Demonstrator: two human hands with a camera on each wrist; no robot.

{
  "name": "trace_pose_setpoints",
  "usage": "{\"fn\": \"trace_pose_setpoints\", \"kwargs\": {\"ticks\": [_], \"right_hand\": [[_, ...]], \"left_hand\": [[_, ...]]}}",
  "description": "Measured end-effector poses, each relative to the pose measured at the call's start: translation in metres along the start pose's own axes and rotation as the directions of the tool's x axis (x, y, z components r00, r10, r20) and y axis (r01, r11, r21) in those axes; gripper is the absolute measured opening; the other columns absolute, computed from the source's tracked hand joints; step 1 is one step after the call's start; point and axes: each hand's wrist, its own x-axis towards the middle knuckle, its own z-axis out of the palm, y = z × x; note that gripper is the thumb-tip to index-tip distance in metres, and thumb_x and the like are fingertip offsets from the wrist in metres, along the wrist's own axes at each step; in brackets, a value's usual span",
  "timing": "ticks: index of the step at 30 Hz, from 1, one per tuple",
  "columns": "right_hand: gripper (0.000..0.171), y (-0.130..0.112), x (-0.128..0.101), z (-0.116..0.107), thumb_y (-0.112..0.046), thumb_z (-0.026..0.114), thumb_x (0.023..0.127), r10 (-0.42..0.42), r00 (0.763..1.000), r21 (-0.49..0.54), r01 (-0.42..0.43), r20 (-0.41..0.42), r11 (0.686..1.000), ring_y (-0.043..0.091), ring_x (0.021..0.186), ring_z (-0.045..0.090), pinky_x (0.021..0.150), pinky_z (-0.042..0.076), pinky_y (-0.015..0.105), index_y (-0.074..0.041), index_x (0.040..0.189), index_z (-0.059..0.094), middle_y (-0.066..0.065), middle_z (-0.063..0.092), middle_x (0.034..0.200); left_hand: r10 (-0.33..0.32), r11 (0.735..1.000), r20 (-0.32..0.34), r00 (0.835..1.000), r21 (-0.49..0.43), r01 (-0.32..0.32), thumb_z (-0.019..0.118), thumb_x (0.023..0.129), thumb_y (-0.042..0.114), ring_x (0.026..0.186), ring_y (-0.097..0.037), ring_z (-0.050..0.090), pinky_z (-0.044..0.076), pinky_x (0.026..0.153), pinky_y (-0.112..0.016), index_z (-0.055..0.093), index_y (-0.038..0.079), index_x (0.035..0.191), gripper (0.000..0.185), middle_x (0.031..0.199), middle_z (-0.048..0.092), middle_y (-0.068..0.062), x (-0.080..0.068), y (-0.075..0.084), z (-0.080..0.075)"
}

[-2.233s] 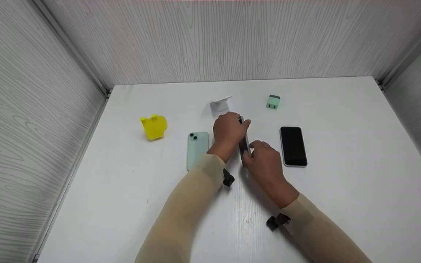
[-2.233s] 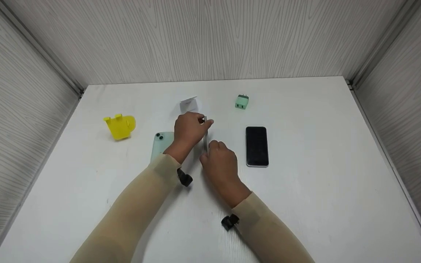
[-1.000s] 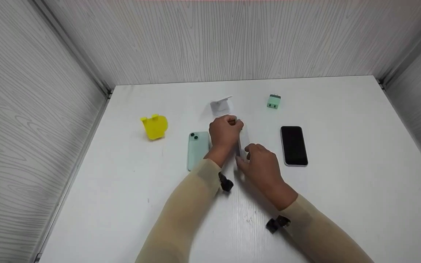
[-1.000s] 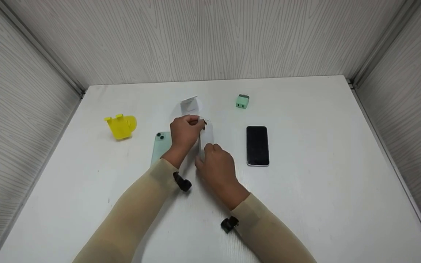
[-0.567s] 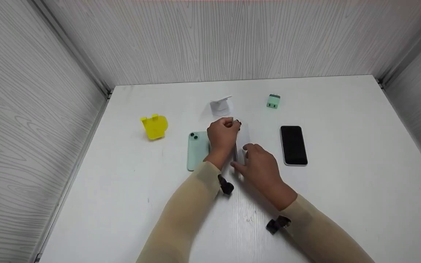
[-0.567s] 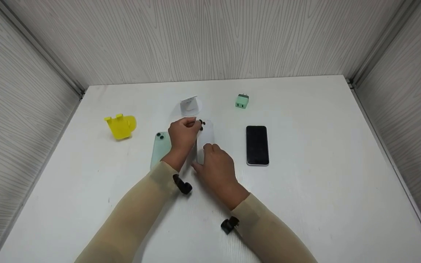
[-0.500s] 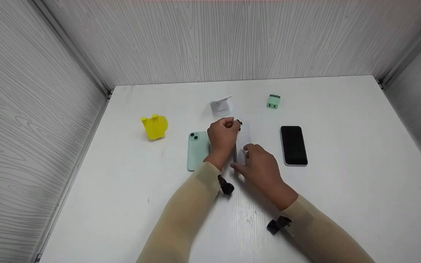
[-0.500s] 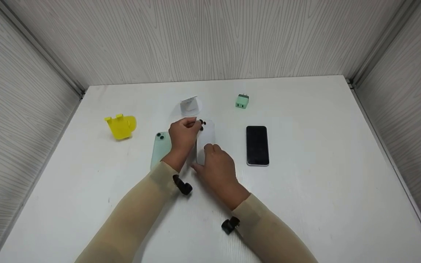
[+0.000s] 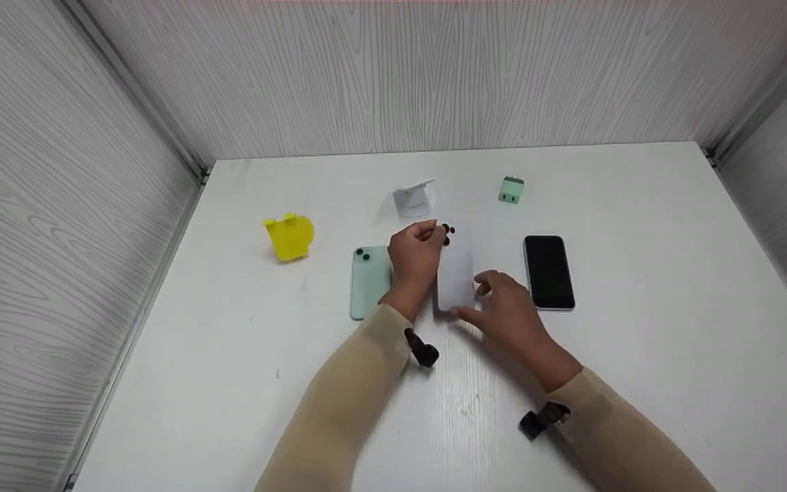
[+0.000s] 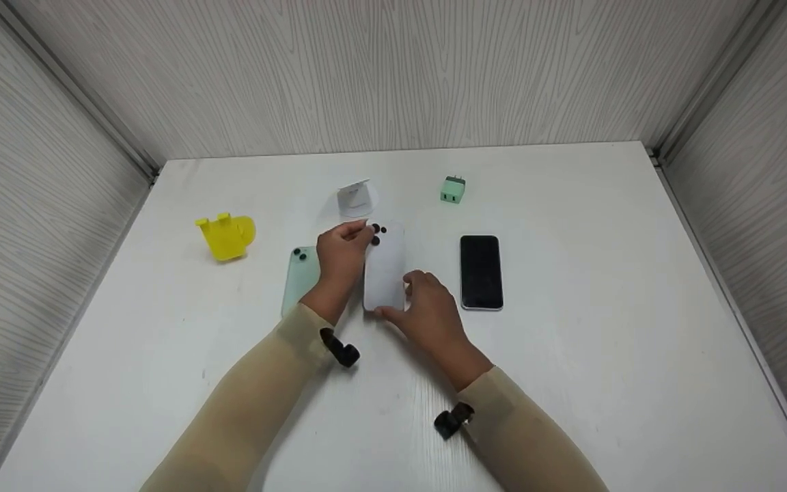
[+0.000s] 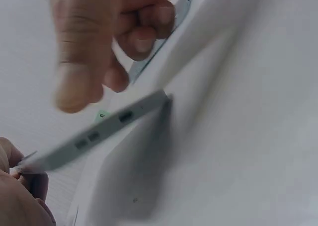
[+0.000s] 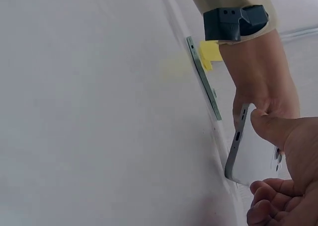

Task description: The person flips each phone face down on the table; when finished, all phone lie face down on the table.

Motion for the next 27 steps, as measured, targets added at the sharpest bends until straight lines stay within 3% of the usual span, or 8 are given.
{"fn": "trace_pose_setpoints", "kwargs": {"ticks": [5, 16, 27], "right_hand": [[0.065, 0.011, 0.001, -0.005, -0.032, 0.092, 0.089, 0.05, 0.998, 0.077, -0.053, 0.043, 0.996, 0.031, 0.105, 0.068, 0.092, 0.055, 0.046, 0.003, 0.137, 0.066, 0.016, 0.075, 0.119], [0.057, 0.014, 0.002, -0.008, -0.025, 0.087, 0.095, 0.116, 0.989, 0.128, -0.127, 0.092, 0.983, 0.027, 0.103, 0.064, 0.092, 0.053, 0.041, -0.001, 0.142, 0.064, 0.012, 0.075, 0.122], [0.05, 0.015, 0.003, -0.005, -0.016, 0.084, 0.095, 0.102, 0.992, 0.129, -0.11, 0.069, 0.985, 0.025, 0.097, 0.064, 0.087, 0.051, 0.038, 0.002, 0.139, 0.066, 0.013, 0.075, 0.119]], "left_hand": [[-0.068, 0.997, -0.003, 0.998, -0.037, 0.068, 0.077, 0.1, 0.022, 0.096, -0.014, 0.079, 0.061, 0.088, -0.032, 0.086, 0.009, 0.115, 0.021, 0.103, 0.085, -0.003, 0.001, 0.001, 0.0], [-0.162, 0.974, 0.045, 0.986, -0.153, 0.167, 0.075, 0.103, 0.021, 0.111, -0.016, 0.077, 0.06, 0.094, -0.031, 0.083, 0.009, 0.123, 0.025, 0.117, 0.083, -0.005, -0.001, 0.001, 0.0], [-0.166, 0.964, 0.093, 0.982, -0.194, 0.181, 0.072, 0.105, 0.018, 0.124, -0.021, 0.074, 0.059, 0.104, -0.034, 0.079, 0.005, 0.131, 0.029, 0.127, 0.081, -0.009, -0.001, -0.001, 0.001]]}}
